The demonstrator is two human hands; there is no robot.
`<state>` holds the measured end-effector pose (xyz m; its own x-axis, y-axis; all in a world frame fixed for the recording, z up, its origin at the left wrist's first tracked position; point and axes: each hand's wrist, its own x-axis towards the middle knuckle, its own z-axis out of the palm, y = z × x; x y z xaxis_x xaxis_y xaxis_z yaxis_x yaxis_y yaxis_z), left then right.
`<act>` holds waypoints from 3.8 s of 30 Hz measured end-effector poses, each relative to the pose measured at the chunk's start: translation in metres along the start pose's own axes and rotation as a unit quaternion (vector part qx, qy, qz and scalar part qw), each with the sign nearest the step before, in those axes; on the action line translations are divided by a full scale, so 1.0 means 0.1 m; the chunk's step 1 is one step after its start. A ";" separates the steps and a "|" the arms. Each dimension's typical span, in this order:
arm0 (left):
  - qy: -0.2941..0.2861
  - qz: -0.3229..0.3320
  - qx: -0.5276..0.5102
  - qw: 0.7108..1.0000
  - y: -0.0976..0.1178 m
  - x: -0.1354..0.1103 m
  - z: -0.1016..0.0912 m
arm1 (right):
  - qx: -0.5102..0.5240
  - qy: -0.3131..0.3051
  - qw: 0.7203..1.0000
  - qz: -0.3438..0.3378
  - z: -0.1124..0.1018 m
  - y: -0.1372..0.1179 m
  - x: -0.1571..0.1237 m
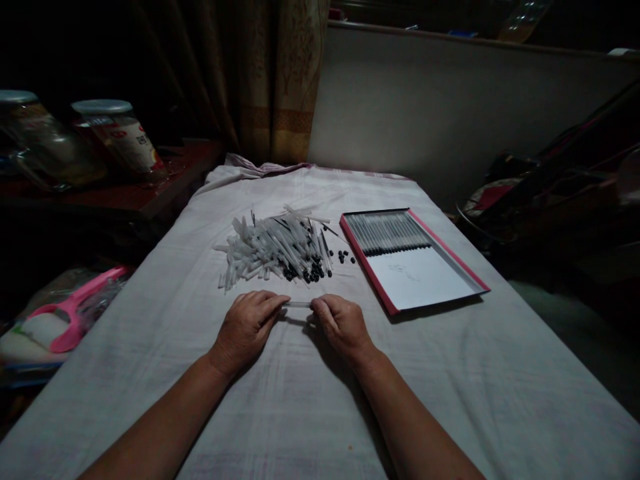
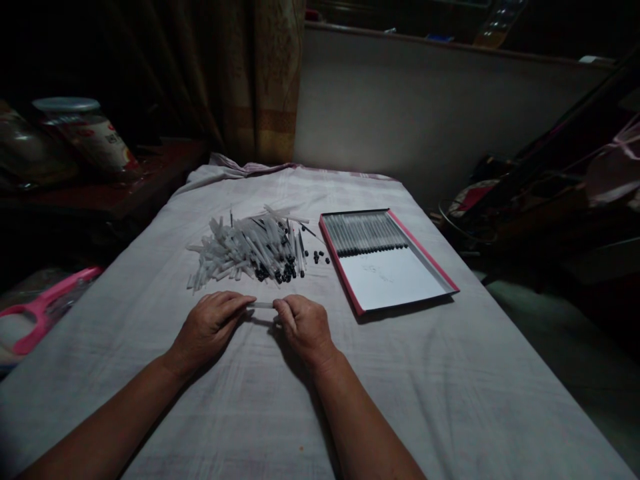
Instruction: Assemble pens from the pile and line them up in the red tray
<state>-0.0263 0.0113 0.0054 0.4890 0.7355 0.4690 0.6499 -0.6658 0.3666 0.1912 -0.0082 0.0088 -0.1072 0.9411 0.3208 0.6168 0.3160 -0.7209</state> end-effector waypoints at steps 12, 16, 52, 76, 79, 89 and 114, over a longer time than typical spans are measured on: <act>-0.007 -0.011 -0.004 1.000 0.01 0.00 -0.01 | 0.026 -0.021 0.999 0.013 -0.03 -0.01 -0.02; -0.005 -0.008 -0.004 1.000 0.01 0.01 -0.01 | 0.032 -0.015 0.999 0.003 -0.06 0.00 -0.02; -0.022 -0.025 -0.015 0.999 0.01 0.01 -0.01 | -0.045 -0.042 0.997 -0.040 -0.09 0.03 -0.03; -0.004 -0.003 -0.021 1.000 -0.02 0.01 -0.09 | 0.048 -0.027 0.998 -0.031 0.02 -0.03 -0.04; 0.069 -0.083 0.065 0.992 -0.21 0.01 -0.23 | 0.058 -0.004 0.998 -0.018 -0.01 -0.01 -0.03; 0.032 -0.243 0.259 0.934 -0.57 -0.01 -0.31 | 0.052 0.025 0.998 -0.003 -0.07 0.04 -0.02; 0.041 -0.215 0.216 0.951 -0.49 0.05 -0.27 | 0.050 0.030 0.998 -0.009 -0.07 0.07 -0.03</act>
<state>-0.0711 0.0446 0.0114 0.0880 0.9042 0.4180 0.9670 -0.1782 0.1819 0.2014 -0.0094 0.0074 -0.0695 0.9273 0.3679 0.5332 0.3462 -0.7719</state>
